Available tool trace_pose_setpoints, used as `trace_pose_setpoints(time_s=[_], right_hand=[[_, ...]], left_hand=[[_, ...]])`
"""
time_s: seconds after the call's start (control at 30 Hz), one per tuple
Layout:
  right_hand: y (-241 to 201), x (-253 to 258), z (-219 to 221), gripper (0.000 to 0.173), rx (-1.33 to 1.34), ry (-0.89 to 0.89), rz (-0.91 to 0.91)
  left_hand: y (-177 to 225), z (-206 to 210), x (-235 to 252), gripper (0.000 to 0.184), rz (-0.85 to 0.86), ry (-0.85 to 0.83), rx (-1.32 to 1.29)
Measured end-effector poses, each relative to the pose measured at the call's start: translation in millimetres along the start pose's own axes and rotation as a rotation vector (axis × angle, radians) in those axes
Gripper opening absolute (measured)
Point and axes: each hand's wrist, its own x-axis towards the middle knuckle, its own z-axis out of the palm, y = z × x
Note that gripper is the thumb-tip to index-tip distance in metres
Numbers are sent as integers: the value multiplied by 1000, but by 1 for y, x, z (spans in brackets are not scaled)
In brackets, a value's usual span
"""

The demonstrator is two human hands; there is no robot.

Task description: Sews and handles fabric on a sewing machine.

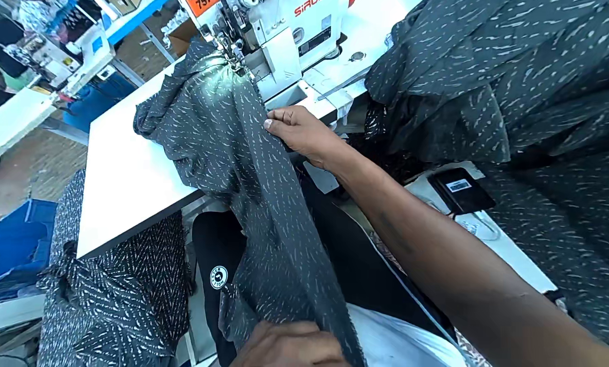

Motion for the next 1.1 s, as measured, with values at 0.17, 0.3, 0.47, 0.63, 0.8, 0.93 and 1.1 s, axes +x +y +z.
trace_pose_setpoints(time_s=[0.17, 0.3, 0.47, 0.63, 0.8, 0.93, 1.1], right_hand=[[-4, -27, 5, 32, 231, 27, 93], [-5, -63, 5, 40, 169, -10, 98], [-2, -88, 11, 18, -337, -194, 124], [15, -81, -26, 26, -947, 75, 48], [9, -38, -15, 23, -658, 412, -258], [-3, -36, 12, 22, 166, 55, -125], [18, -56, -25, 17, 374, -299, -76]], left_hand=[[-2, 2, 0, 17, 34, -56, 47], [-1, 10, 5, 22, 96, -38, 17], [-12, 11, 47, 25, 129, -116, -103], [-85, -97, 27, 41, -412, 613, 94], [-210, -179, 18, 90, -945, 951, 48], [-247, -218, 50, 55, -910, 1106, -187], [-211, -257, 29, 37, 34, 1262, -1107]])
